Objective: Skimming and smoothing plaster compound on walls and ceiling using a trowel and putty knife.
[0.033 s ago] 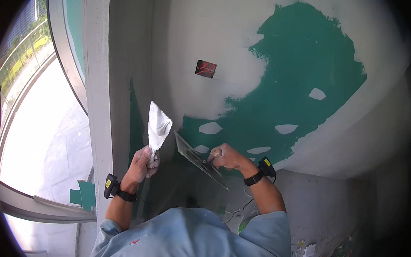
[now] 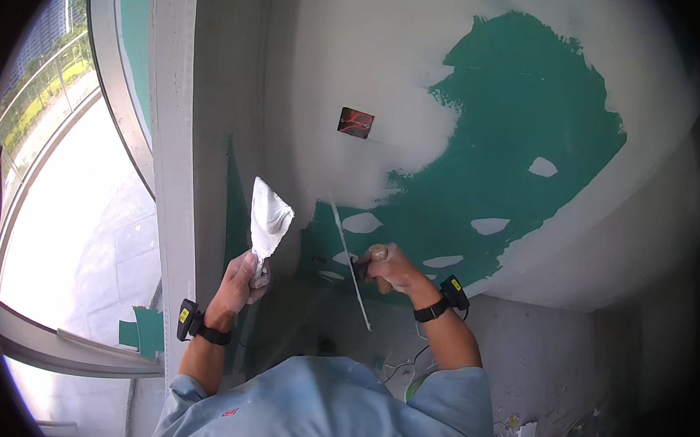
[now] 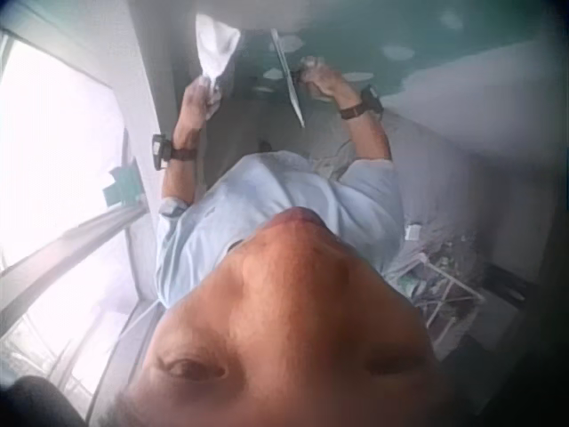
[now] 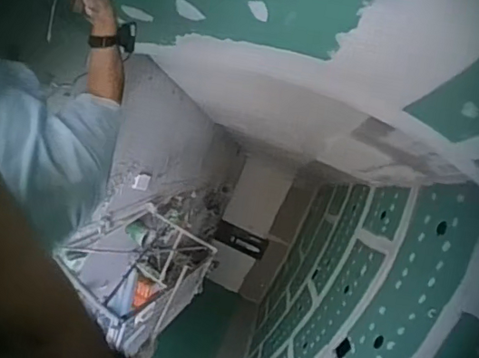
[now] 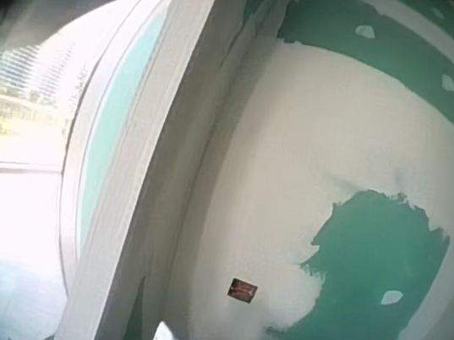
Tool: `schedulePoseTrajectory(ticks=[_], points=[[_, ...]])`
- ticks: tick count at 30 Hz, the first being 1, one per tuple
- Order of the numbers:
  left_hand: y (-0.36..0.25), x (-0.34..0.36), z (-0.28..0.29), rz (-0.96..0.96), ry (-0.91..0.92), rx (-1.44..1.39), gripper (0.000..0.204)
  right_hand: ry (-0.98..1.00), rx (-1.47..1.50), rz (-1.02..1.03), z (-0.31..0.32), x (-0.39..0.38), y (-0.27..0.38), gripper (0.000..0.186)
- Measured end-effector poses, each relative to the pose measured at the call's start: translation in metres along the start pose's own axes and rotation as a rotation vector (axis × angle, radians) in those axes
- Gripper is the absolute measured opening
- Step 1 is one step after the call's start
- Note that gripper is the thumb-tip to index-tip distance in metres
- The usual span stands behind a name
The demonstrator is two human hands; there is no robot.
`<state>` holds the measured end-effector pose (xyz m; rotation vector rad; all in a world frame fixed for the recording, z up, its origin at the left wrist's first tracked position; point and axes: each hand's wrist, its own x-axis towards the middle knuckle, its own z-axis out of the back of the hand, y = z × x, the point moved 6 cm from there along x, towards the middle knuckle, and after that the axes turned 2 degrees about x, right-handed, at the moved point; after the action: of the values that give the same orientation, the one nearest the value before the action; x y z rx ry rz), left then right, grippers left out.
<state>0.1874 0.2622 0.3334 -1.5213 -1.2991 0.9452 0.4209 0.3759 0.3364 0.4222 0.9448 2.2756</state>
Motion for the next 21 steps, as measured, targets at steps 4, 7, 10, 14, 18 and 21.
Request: schedulePoseTrajectory(ticks=[4,7,10,14,18,21], points=[[0.003,-0.023,0.009,0.03,-0.124,0.008,0.046,-0.491,1.555,0.186,0.034,0.04,0.02,0.034],[0.009,-0.039,0.016,0.038,-0.165,-0.034,0.045,-0.69,1.828,0.366,0.056,0.1,0.048,0.035],[0.013,-0.046,0.022,0.037,-0.186,0.03,0.045,-0.731,1.909,0.436,0.078,0.15,0.052,0.033],[0.024,-0.049,0.026,0.053,-0.231,0.025,0.045,-0.971,2.027,0.325,0.102,0.189,0.029,0.029],[0.03,-0.057,0.03,0.081,-0.296,-0.003,0.044,-1.122,2.041,0.185,0.114,0.212,-0.002,0.025],[0.038,-0.056,0.037,0.064,-0.284,-0.023,0.043,-1.251,1.941,0.197,0.124,0.219,-0.011,0.024]])
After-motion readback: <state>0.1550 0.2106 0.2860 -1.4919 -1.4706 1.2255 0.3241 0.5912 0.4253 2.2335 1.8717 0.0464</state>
